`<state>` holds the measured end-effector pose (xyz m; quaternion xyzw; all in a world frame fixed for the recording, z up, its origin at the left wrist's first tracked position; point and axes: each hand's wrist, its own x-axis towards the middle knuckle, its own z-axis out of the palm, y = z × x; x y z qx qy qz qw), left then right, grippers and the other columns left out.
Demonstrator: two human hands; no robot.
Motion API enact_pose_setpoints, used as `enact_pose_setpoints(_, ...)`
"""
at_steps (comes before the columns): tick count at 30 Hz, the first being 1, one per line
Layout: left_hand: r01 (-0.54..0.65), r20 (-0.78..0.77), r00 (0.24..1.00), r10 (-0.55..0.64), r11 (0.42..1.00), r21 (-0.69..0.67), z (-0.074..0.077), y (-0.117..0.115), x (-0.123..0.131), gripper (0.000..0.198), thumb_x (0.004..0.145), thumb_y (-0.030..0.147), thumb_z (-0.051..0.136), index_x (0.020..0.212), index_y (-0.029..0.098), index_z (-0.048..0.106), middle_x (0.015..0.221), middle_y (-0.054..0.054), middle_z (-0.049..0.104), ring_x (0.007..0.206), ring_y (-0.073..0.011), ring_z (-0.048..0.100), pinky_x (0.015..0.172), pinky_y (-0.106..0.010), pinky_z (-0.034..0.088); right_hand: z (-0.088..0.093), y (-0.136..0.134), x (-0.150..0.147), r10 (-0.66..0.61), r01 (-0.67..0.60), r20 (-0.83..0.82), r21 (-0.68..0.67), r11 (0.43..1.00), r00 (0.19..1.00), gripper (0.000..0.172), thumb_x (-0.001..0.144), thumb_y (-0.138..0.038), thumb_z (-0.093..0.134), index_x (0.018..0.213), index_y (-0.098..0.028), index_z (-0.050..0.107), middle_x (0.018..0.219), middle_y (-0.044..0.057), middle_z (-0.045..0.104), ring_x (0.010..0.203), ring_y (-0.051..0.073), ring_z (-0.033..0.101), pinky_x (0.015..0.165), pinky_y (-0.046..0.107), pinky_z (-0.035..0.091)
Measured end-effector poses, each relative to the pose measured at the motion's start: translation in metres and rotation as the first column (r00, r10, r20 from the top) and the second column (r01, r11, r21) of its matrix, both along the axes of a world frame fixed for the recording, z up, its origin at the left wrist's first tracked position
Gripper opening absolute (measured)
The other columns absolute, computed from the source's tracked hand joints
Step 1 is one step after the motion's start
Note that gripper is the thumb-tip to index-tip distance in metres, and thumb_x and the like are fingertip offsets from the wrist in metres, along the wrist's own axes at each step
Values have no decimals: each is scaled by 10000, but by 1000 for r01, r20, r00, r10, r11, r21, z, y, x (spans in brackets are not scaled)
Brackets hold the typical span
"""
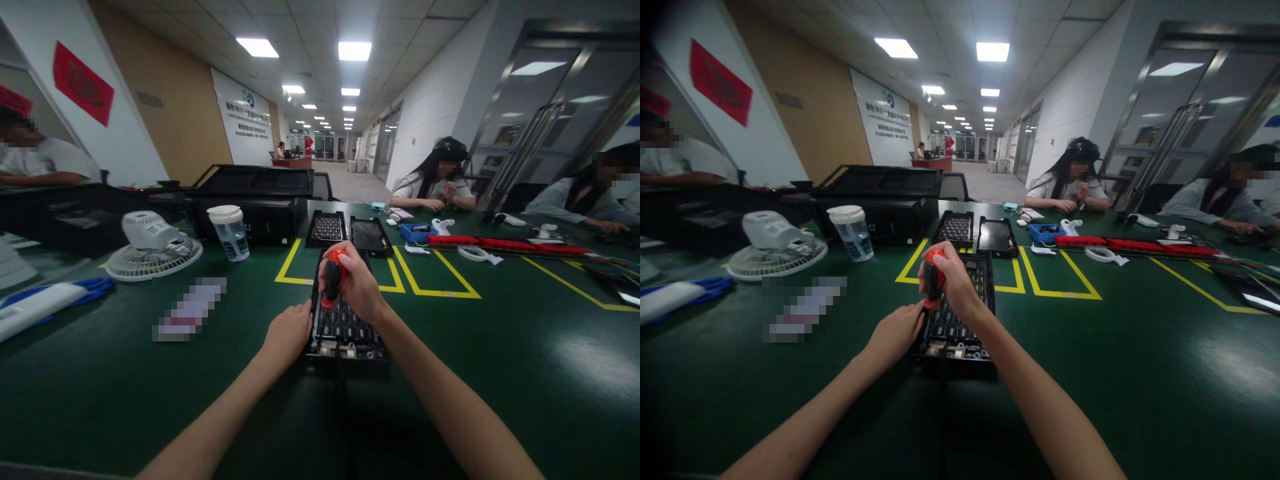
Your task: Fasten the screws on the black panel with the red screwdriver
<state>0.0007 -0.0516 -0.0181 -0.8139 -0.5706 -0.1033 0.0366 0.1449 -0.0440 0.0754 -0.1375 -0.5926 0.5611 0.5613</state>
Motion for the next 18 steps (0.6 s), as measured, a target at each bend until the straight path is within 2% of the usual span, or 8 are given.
enact_pose_setpoints(18,-5,-4,1000,5,1000,2,1,-1,1,341,904,249,304,1199,168,452,914,-95,626,854,-210,585,697,-293,446,2,-2,0,2,-2,6,-18,1000,1000,115,841,-286,367,858,-186,420,666,-7,586,519,117,570,508,248,445)
